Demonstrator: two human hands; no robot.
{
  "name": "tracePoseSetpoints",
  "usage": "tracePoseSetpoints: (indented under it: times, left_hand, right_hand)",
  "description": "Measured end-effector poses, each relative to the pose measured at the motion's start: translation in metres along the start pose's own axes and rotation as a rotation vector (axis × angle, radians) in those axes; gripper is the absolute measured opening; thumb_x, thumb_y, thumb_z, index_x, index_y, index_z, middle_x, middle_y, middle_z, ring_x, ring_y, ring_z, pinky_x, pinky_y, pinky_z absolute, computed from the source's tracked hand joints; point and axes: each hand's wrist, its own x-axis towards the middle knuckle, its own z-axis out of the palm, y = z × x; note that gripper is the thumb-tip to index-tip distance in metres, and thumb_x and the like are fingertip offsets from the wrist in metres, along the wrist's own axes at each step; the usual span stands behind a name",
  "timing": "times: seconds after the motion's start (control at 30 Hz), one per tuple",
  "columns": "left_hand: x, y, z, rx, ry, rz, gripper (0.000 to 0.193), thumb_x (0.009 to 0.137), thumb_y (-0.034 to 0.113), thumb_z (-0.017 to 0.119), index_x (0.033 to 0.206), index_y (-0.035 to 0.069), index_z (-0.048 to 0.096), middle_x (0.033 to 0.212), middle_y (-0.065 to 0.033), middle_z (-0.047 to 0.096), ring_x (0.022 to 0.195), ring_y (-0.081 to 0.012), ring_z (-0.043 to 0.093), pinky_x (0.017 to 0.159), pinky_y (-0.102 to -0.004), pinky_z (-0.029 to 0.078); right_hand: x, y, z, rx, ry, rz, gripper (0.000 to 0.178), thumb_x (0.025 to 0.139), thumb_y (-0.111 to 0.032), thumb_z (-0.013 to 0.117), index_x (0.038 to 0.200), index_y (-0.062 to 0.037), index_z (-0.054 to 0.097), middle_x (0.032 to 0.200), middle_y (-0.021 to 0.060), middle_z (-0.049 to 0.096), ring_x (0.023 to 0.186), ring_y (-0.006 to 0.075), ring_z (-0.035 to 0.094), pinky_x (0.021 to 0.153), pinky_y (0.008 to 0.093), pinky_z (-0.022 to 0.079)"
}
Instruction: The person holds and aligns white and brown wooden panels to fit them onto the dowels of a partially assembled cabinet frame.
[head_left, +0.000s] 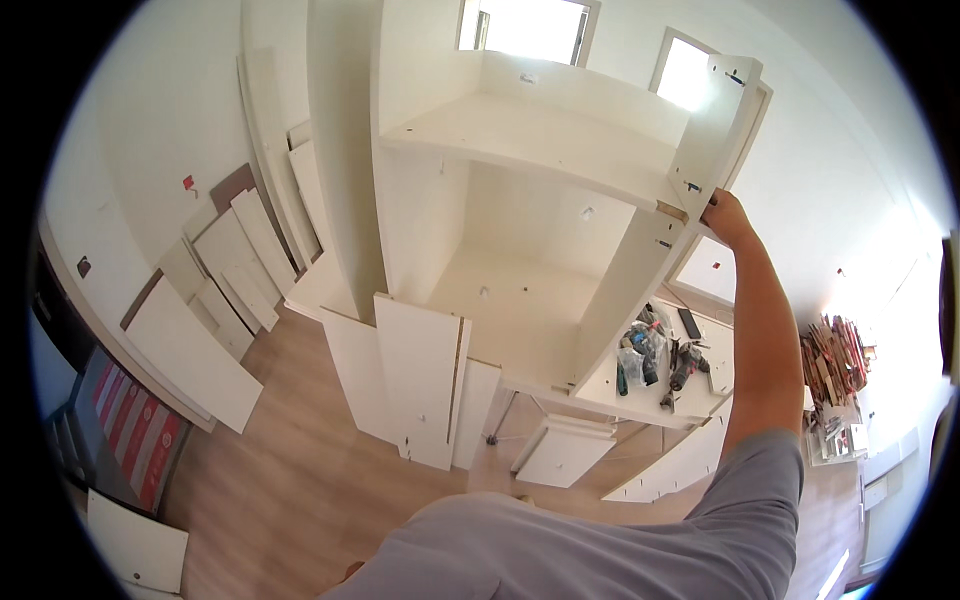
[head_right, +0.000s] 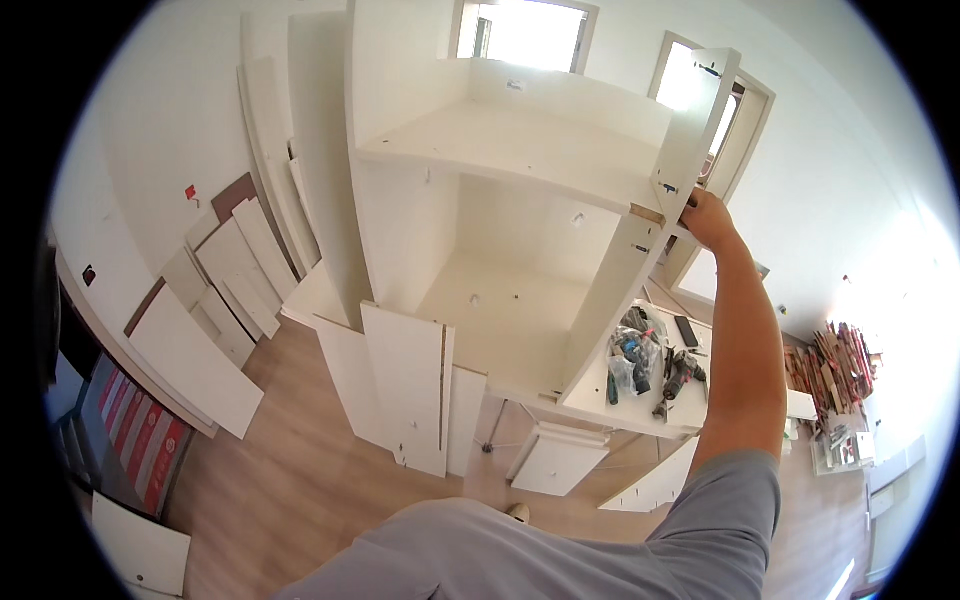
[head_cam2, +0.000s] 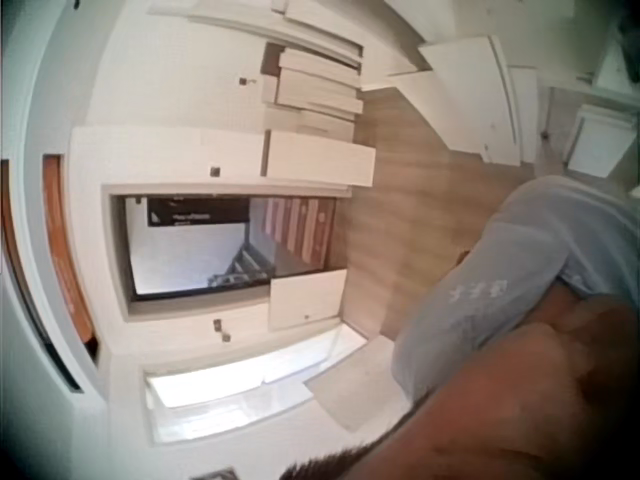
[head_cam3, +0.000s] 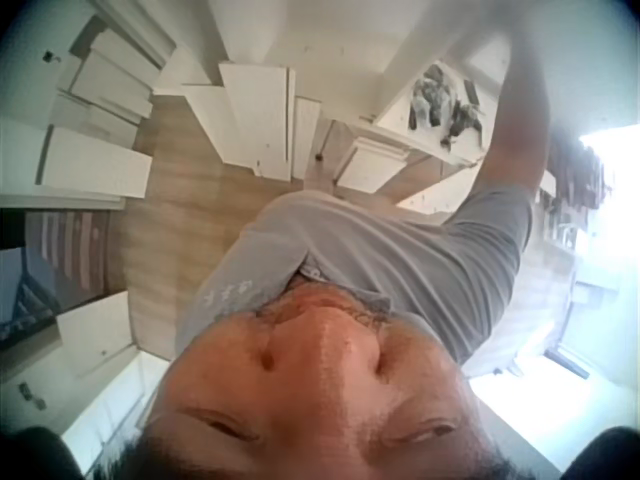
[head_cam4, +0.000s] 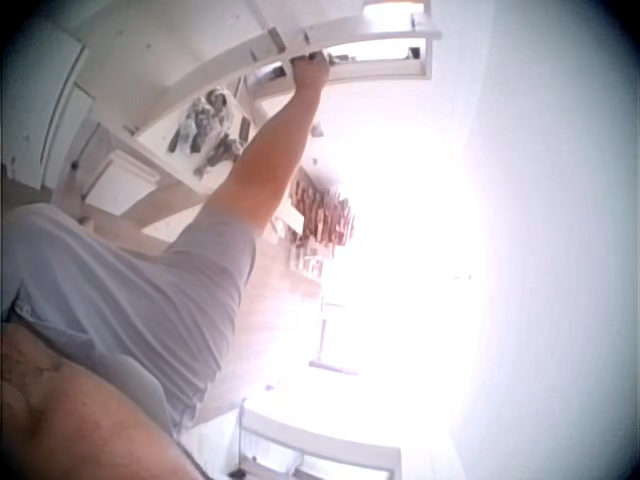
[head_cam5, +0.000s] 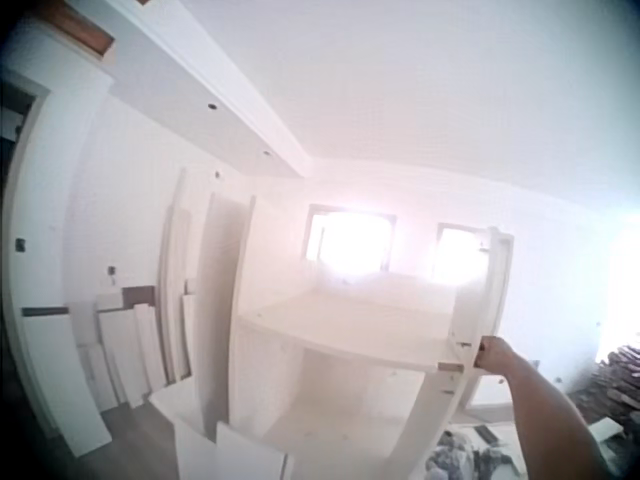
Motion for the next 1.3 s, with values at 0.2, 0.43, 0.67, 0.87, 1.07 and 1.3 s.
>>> tracePoseSetpoints:
  times: [0.2, 0.43, 0.67, 0.87, 1.07, 1.3]
  left_hand:
    - [0.019, 0.042, -0.011, -0.138, 0.065, 0.053, 0.051, 0.093, 0.046, 0.066, 0.112, -0.001, 0.075, 0.111, -0.0227, 0.074, 0.104, -0.0386, 0.071, 0.091, -0.0461, 0.056]
    - [0.042, 0.088, -0.019, -0.268, 0.147, 0.099, 0.051, 0.092, 0.045, 0.067, 0.111, -0.001, 0.075, 0.110, -0.0232, 0.074, 0.104, -0.0394, 0.071, 0.090, -0.0463, 0.056]
    - [0.054, 0.051, -0.018, -0.170, 0.179, 0.084, 0.050, 0.091, 0.044, 0.068, 0.111, -0.001, 0.076, 0.109, -0.0235, 0.074, 0.103, -0.0399, 0.071, 0.090, -0.0464, 0.056]
    - [0.041, 0.035, -0.016, -0.158, 0.169, 0.048, 0.050, 0.091, 0.044, 0.068, 0.111, -0.001, 0.076, 0.109, -0.0235, 0.074, 0.103, -0.0398, 0.071, 0.090, -0.0464, 0.056]
    - [0.040, 0.044, -0.004, -0.208, 0.162, 0.049, 0.049, 0.090, 0.044, 0.068, 0.110, 0.000, 0.076, 0.109, -0.0234, 0.074, 0.103, -0.0396, 0.071, 0.090, -0.0464, 0.056]
    - [0.034, 0.062, -0.006, -0.230, 0.160, 0.058, 0.049, 0.090, 0.044, 0.068, 0.110, 0.000, 0.076, 0.109, -0.0233, 0.074, 0.103, -0.0395, 0.071, 0.090, -0.0464, 0.056]
  right_hand:
    - [0.001, 0.021, -0.005, 0.339, -0.042, 0.004, 0.037, 0.089, -0.010, 0.059, 0.123, -0.0017, 0.070, 0.101, 0.0068, 0.074, 0.089, 0.0159, 0.065, 0.082, 0.0302, 0.050]
    - [-0.027, 0.005, -0.015, 0.535, -0.100, -0.093, 0.043, 0.090, -0.010, 0.062, 0.132, -0.0005, 0.064, 0.119, 0.0097, 0.071, 0.113, 0.0200, 0.062, 0.100, 0.0343, 0.046]
    - [-0.033, -0.017, -0.011, 0.302, -0.120, -0.104, 0.057, 0.088, -0.030, 0.081, 0.134, -0.0013, 0.063, 0.124, 0.0125, 0.070, 0.118, 0.0238, 0.062, 0.107, 0.0379, 0.044]
    - [-0.029, -0.012, -0.013, 0.279, -0.161, -0.134, 0.055, 0.084, -0.023, 0.083, 0.131, -0.0010, 0.065, 0.120, 0.0116, 0.071, 0.111, 0.0207, 0.065, 0.100, 0.0357, 0.050]
    - [-0.024, 0.001, -0.005, 0.451, -0.210, -0.100, 0.057, 0.084, -0.016, 0.084, 0.133, 0.0024, 0.062, 0.125, 0.0116, 0.069, 0.113, 0.0222, 0.064, 0.101, 0.0354, 0.050]
    - [-0.024, 0.002, -0.010, 0.422, -0.234, -0.103, 0.061, 0.085, -0.023, 0.083, 0.136, 0.0015, 0.060, 0.131, 0.0135, 0.067, 0.122, 0.0244, 0.060, 0.109, 0.0376, 0.043]
